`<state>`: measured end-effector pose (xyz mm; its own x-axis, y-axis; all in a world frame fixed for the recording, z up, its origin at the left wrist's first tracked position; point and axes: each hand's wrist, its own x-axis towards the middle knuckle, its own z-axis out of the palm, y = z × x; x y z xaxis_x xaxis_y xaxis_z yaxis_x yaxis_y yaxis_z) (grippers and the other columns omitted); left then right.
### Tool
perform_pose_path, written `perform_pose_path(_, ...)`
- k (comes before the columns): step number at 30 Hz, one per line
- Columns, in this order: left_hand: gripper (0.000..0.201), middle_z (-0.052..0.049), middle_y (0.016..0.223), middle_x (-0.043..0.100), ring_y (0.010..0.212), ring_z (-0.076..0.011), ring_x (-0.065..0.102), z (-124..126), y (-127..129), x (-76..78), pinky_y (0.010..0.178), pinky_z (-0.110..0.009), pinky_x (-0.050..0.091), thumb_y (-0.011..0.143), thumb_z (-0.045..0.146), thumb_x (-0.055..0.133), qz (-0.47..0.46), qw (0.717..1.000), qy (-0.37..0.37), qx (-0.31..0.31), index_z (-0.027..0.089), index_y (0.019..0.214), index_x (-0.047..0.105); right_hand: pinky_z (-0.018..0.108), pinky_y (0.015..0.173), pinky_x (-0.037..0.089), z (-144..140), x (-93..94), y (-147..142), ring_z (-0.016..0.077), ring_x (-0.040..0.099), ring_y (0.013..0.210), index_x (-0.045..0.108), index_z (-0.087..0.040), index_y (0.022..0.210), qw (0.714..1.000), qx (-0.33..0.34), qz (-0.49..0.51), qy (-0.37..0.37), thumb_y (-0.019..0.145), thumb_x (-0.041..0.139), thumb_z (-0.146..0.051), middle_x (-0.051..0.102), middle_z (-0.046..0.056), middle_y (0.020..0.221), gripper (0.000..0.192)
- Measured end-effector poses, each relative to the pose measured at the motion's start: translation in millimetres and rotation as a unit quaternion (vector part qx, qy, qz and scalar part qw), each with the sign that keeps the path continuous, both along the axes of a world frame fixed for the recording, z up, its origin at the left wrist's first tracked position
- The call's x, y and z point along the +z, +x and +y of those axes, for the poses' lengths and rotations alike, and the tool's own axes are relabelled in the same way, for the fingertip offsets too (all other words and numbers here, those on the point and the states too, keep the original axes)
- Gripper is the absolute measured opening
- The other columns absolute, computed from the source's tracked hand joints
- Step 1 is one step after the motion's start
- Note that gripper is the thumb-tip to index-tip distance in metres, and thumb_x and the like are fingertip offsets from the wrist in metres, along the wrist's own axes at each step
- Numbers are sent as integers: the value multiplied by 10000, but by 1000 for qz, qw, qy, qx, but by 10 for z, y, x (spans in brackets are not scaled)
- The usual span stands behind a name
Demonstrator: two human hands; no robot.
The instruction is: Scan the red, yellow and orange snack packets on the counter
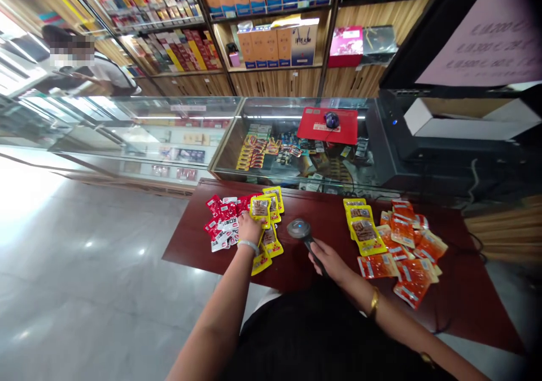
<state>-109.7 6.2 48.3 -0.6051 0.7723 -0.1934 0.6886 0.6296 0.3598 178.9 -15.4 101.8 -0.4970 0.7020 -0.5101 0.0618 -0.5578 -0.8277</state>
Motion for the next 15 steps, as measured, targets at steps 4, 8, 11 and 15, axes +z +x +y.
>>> perform_pose_path(4, 529, -181, 1158, 589, 1145, -300, 550, 65, -71, 14, 938, -360, 416, 760, 426, 704, 2, 1000, -13, -9, 118, 1142, 508, 193, 372, 318, 149, 28, -346, 51, 407, 376, 522, -204, 851, 999, 20, 11, 23, 804, 537, -702, 499, -77, 596, 501)
perform_pose_path(8, 332, -151, 1085, 653, 1085, -271, 602, 98, -167, 59, 910, -339, 426, 776, 338, 672, -19, 999, 20, -23, 157, 1043, 595, 191, 354, 327, 198, 27, -528, 53, 403, 364, 519, -213, 871, 999, 22, 16, 17, 794, 537, -713, 491, -85, 590, 506)
perform_pose_path(11, 187, -125, 916, 707, 928, -257, 663, 87, -198, 64, 807, -325, 463, 802, 334, 619, -137, 990, 43, -6, 175, 892, 660, 191, 359, 325, 177, 41, -485, 52, 397, 369, 532, -210, 897, 999, 16, 21, 20, 801, 546, -699, 492, -83, 586, 498)
perform_pose_path(15, 299, -69, 707, 696, 679, -210, 665, -3, 19, 19, 601, -279, 480, 790, 447, 623, -411, 903, 109, 69, 163, 865, 677, 190, 367, 316, 107, 72, -222, 53, 400, 380, 553, -204, 947, 1000, -20, 11, 6, 782, 573, -704, 497, -76, 597, 527)
